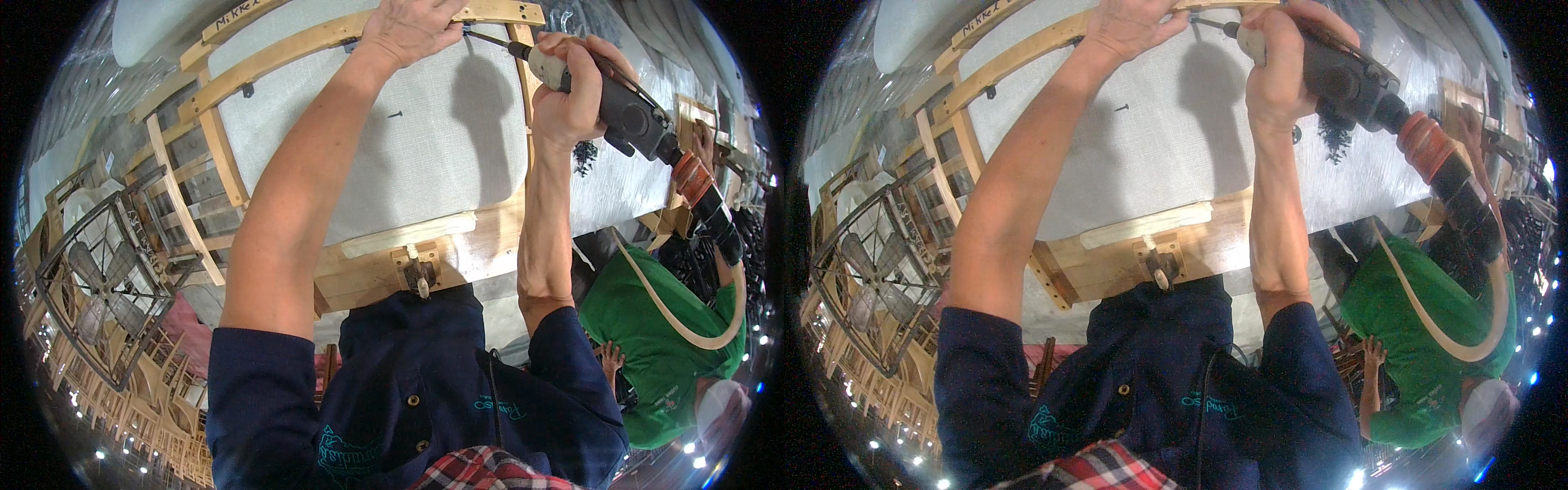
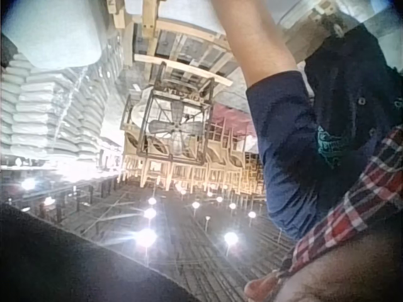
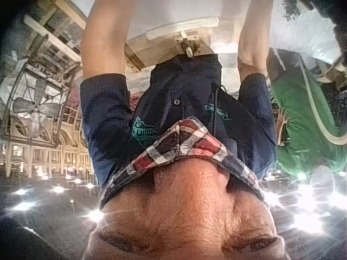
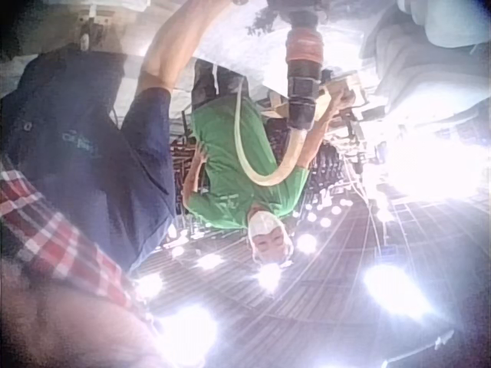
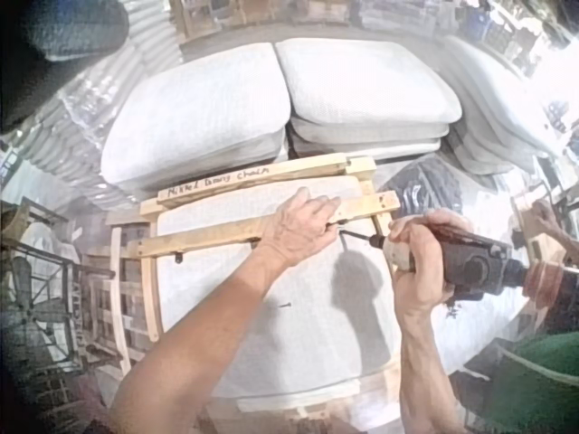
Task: The person uses a pneumatic drill to fasten screws into a wooden chair frame, securing a white foam cushion. They remove the cushion, place it aside, then retrieve another cushion and reattach it to the frame with screws.
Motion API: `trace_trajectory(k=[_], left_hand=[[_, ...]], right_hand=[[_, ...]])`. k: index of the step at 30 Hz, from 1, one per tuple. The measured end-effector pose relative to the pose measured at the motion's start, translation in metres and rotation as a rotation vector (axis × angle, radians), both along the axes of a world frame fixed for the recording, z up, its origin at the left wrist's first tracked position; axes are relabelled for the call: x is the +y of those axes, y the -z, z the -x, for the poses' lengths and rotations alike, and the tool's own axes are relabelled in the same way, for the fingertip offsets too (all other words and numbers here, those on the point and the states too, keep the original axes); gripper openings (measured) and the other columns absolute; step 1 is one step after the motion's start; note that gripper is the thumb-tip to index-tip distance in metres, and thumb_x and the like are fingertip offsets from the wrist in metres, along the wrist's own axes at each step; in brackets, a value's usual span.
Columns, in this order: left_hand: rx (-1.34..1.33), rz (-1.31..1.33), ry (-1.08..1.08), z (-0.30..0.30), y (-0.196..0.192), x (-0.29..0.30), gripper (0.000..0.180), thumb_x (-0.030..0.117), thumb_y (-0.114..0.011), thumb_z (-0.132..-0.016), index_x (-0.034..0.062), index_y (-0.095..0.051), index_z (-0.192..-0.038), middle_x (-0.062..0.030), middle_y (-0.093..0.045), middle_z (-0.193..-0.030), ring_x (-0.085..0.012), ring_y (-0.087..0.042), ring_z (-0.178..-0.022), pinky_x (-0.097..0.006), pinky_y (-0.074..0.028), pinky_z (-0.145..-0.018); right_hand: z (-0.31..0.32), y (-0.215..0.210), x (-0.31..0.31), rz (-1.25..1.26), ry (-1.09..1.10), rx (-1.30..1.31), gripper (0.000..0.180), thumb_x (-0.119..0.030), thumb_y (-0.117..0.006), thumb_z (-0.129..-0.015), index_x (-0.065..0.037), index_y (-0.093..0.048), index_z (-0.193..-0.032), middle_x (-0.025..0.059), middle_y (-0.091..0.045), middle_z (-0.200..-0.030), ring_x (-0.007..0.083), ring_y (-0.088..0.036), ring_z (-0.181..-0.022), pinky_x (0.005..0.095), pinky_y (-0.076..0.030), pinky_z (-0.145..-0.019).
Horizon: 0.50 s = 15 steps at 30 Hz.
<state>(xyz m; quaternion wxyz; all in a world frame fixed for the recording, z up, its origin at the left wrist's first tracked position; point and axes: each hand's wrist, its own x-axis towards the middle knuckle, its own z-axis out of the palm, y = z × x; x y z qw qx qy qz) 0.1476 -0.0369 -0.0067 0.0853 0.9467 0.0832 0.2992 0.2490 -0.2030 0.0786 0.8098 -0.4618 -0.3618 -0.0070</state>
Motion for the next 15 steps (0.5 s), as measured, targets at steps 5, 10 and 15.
trace_trajectory(k=[5, 10, 15], left_hand=[[-0.002, 0.011, 0.001, -0.002, 0.001, 0.000, 0.046, 0.031, -0.072, -0.084, 0.0036, -0.071, -0.121, -0.0106, -0.074, -0.108, -0.0283, -0.064, -0.101, -0.039, -0.053, -0.094], [0.004, 0.007, 0.005, -0.001, 0.002, 0.000, 0.045, 0.031, -0.071, -0.085, 0.0033, -0.071, -0.121, -0.0106, -0.074, -0.109, -0.0283, -0.063, -0.101, -0.038, -0.053, -0.094], [0.006, -0.008, 0.001, 0.000, 0.001, 0.000, 0.046, 0.031, -0.071, -0.084, 0.0035, -0.070, -0.121, -0.0101, -0.073, -0.107, -0.0285, -0.062, -0.101, -0.038, -0.053, -0.093]], right_hand=[[-0.001, -0.002, 0.000, 0.012, 0.002, 0.008, 0.021, 0.009, -0.055, -0.085, 0.006, -0.055, -0.105, 0.0216, -0.066, -0.076, 0.0322, -0.071, -0.074, 0.0497, -0.061, -0.080], [0.002, -0.004, 0.003, 0.031, -0.004, 0.000, 0.021, 0.010, -0.056, -0.085, 0.005, -0.056, -0.105, 0.0199, -0.067, -0.077, 0.0294, -0.072, -0.076, 0.0441, -0.061, -0.080], [-0.016, 0.003, -0.002, 0.423, 0.403, -0.875, 0.020, 0.013, -0.060, -0.080, 0.004, -0.063, -0.098, 0.0126, -0.069, -0.097, 0.0239, -0.073, -0.082, 0.0316, -0.058, -0.085]])
